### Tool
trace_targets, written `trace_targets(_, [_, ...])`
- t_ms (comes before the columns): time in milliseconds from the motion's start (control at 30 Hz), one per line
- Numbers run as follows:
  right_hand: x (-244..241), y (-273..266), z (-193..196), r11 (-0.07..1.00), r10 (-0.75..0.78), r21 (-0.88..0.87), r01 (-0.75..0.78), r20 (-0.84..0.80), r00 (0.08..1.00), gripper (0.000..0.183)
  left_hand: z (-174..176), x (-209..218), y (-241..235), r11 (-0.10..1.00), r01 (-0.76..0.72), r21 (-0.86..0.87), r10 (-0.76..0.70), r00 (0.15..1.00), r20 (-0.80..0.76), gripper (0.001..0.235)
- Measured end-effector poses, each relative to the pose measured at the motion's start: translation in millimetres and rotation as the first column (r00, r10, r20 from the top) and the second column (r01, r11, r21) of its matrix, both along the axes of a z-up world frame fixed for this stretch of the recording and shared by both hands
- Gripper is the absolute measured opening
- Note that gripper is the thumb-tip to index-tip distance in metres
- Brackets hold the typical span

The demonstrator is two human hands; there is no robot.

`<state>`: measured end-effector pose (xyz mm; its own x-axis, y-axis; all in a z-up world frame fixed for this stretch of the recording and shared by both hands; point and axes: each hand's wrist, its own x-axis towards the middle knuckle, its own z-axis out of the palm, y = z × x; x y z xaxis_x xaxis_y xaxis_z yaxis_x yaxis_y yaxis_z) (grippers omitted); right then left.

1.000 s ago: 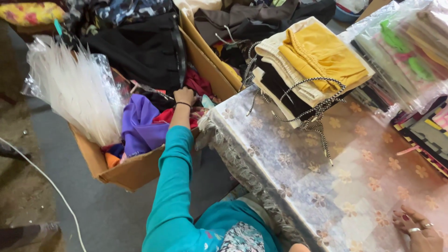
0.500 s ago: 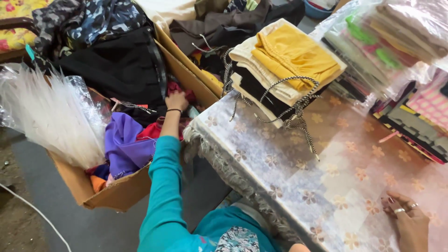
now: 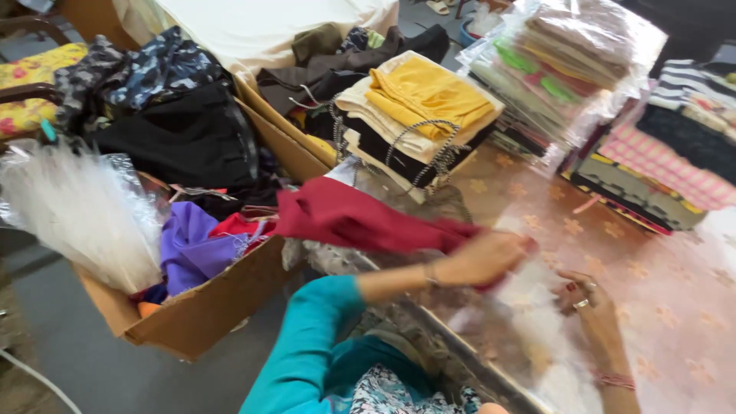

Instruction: The person folds a yellow pair of pants, a red t-shirt, and a black long-sleeved shirt on a table. They place each folded item into a cardboard box filled with other clothes. The person then reaches into the box to retrieve another item.

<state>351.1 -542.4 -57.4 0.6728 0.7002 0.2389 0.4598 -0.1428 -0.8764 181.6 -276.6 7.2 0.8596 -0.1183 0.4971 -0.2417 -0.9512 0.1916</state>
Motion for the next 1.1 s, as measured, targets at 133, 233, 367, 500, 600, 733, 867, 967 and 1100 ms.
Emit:
trace_targets(133, [-22, 3, 19, 0.923, 0.209, 0.379, 0.069, -0.643, 0.737, 0.050, -20, 70, -105, 0.717, 0.324, -0.617, -0.286, 0.944, 0.163, 0.021])
trace_targets(233, [-12, -12, 38, 0.888, 0.204, 0.422, 0.179, -0.713, 0.671, 0.046, -55, 119, -127, 0.801, 0.397, -0.447, -0.325, 0.917, 0.232, 0.021])
trace_targets(367, [-16, -22, 72, 0.954, -0.094, 0.169, 0.247, -0.615, 0.783, 0.035, -39, 89, -130, 0.937, 0.320, -0.142, -0.291, 0.937, 0.193, 0.036])
trace_targets(500, [53, -52, 21, 0.888, -0.221, 0.201, 0.413, -0.601, 0.768, 0.024, 16, 34, -120, 0.956, 0.280, -0.088, -0.258, 0.945, 0.203, 0.060])
trace_targets(600, [93, -81, 9, 0.688, -0.277, 0.432, 0.583, -0.586, 0.761, 0.012, 2, 51, -101, 0.964, 0.188, 0.189, -0.235, 0.934, 0.269, 0.042])
trace_targets(733, [149, -157, -40, 0.401, -0.326, 0.646, 0.650, -0.562, 0.760, 0.006, 17, 67, -69, 0.998, -0.032, 0.051, 0.033, 0.999, -0.026, 0.046])
trace_targets(867, [195, -213, -88, 0.367, 0.073, 0.765, 0.529, -0.590, 0.804, 0.014, 0, 96, -12, 0.951, -0.273, -0.142, 0.243, 0.950, -0.198, 0.018])
trace_targets(967, [106, -150, 15, 0.321, -0.082, 0.564, 0.761, -0.784, 0.615, 0.021, -8, 107, 37, 0.811, -0.011, -0.585, 0.042, 0.998, 0.039, 0.032])
trace_targets(1100, [90, -153, 33, 0.365, 0.027, 0.698, 0.616, -0.670, 0.742, 0.021, -8, 110, 73, 0.616, 0.188, -0.765, -0.031, 0.976, 0.215, 0.029])
